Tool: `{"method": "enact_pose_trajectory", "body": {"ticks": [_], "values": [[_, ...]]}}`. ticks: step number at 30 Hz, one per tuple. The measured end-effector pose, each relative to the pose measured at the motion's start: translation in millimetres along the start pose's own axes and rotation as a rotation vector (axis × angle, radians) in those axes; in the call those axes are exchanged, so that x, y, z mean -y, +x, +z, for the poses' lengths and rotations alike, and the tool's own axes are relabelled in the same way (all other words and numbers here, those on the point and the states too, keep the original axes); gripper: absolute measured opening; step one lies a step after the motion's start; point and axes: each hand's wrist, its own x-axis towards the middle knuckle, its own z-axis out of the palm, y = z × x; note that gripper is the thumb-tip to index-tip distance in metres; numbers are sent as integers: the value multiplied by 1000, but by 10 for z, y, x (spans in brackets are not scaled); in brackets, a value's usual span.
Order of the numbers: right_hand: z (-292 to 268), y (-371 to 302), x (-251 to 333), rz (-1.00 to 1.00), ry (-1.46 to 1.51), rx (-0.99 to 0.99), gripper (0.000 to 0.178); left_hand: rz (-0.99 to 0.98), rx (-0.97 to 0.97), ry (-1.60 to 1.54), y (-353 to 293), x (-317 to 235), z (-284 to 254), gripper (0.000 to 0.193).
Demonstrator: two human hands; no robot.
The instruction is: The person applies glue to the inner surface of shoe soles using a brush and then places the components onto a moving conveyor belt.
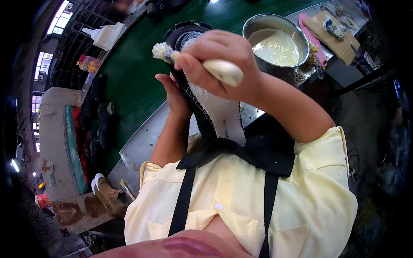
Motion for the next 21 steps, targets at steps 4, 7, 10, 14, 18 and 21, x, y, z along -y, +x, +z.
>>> {"method": "enact_pose_trajectory", "body": {"ticks": [4, 7, 10, 14, 18, 21], "values": [[-22, -235, 192, -127, 73, 56, 11, -37, -247, 115, -123, 61, -117, 79], [-70, -234, 205, -136, 128, 88, 12, -45, -226, 140, -173, 59, -164, 74], [-112, -46, 132, -89, 134, 64, 9, -27, -38, -31, -142, 5, -125, 75], [-48, 166, -121, 66, 108, -129, 17, -15, 217, -70, -36, -114, 18, 95], [-271, 222, -27, 316, -155, -63, 26, 3, 204, -25, -40, -104, -6, 93], [-411, 99, 29, 171, -301, -50, 18, -4, 149, -67, -90, -36, -85, 91]]}}
